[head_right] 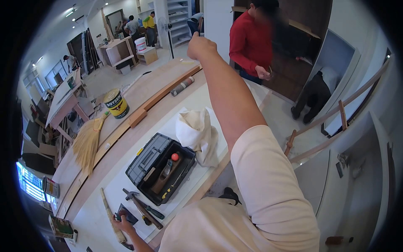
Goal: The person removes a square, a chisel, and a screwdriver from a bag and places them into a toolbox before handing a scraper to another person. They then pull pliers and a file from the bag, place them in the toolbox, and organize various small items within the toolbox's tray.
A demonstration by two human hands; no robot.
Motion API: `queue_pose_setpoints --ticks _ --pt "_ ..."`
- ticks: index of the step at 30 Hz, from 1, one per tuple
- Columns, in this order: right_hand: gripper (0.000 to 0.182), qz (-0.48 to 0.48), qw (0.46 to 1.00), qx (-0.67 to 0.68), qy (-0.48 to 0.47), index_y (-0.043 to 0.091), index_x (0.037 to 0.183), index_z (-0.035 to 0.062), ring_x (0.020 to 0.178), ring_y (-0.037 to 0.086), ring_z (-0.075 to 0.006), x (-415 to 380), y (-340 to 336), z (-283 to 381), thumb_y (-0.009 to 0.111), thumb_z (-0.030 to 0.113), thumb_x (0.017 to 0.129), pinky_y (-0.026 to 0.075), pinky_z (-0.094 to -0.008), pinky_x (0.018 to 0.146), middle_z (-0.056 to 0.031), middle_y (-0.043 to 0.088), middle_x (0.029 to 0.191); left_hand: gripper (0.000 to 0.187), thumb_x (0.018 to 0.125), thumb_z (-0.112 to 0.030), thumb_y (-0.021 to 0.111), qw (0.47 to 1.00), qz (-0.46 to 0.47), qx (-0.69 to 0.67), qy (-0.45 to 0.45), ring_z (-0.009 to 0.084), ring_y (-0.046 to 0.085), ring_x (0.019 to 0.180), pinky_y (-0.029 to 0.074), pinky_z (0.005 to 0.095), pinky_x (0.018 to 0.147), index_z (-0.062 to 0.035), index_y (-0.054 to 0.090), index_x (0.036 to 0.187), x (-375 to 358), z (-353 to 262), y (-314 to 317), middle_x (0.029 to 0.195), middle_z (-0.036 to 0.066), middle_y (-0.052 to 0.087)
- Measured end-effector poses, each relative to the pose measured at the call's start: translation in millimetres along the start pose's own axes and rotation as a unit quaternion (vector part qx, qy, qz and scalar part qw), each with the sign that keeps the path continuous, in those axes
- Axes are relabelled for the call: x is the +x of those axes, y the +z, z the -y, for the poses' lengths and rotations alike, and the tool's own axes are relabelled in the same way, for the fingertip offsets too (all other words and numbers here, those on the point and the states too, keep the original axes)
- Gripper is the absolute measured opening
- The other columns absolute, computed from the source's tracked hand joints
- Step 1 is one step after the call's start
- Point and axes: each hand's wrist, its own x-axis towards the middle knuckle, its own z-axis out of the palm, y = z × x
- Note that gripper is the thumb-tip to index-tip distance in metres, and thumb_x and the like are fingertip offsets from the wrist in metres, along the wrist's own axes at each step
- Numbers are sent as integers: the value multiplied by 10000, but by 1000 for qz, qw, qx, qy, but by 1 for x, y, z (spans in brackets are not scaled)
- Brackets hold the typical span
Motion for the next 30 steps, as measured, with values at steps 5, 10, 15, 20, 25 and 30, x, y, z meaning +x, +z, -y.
queue_pose_setpoints --ticks 5,10,15,20,25,30 --pt "745 2 1000 -10 -6 204 1504 -6 1178 594 -337 7 3 -4 527 133 847 470 -438 961 -228 578 1296 598 756 26 569 998 42 40 -3 231 602 981 489 316 876 0 410 1332 -10 9 -8 1164 178 556" --pt "722 6 1000 -2 -8 220 1503 -2 1194 583 -330 3 2 -1 510 133 856 466 -433 969 -226 563 1318 602 747 -4 593 979 58 186 57 290 569 1083 451 349 951 23 438 1328 -8 5 -15 1207 213 547" --pt "720 -3 1000 7 -12 213 1504 -10 1228 557 -331 12 5 -4 503 126 859 457 -437 984 -229 547 1337 670 701 7 571 910 92 402 38 436 469 1219 351 430 1083 66 427 1352 -18 -20 -10 1315 290 463" --pt "720 -2 1000 8 -12 202 1499 -32 1241 545 -338 12 10 6 498 133 864 437 -431 1013 -245 527 1352 717 698 11 584 902 102 418 16 461 459 1196 363 462 1067 45 389 1387 -38 -17 -9 1297 291 448" --pt "714 -9 999 18 -35 209 1487 -58 1244 540 -349 -1 0 25 496 127 859 428 -446 1027 -268 515 1353 705 715 10 587 905 77 417 31 461 411 1247 344 478 1076 36 384 1389 -45 -30 -11 1341 301 422" --pt "678 -6 979 74 -189 279 1430 -103 1192 560 -383 -2 5 69 525 128 842 453 -408 1000 -308 546 1280 617 774 -6 605 899 27 429 83 455 410 1255 342 466 1073 39 409 1358 -45 -65 -14 1340 294 434"
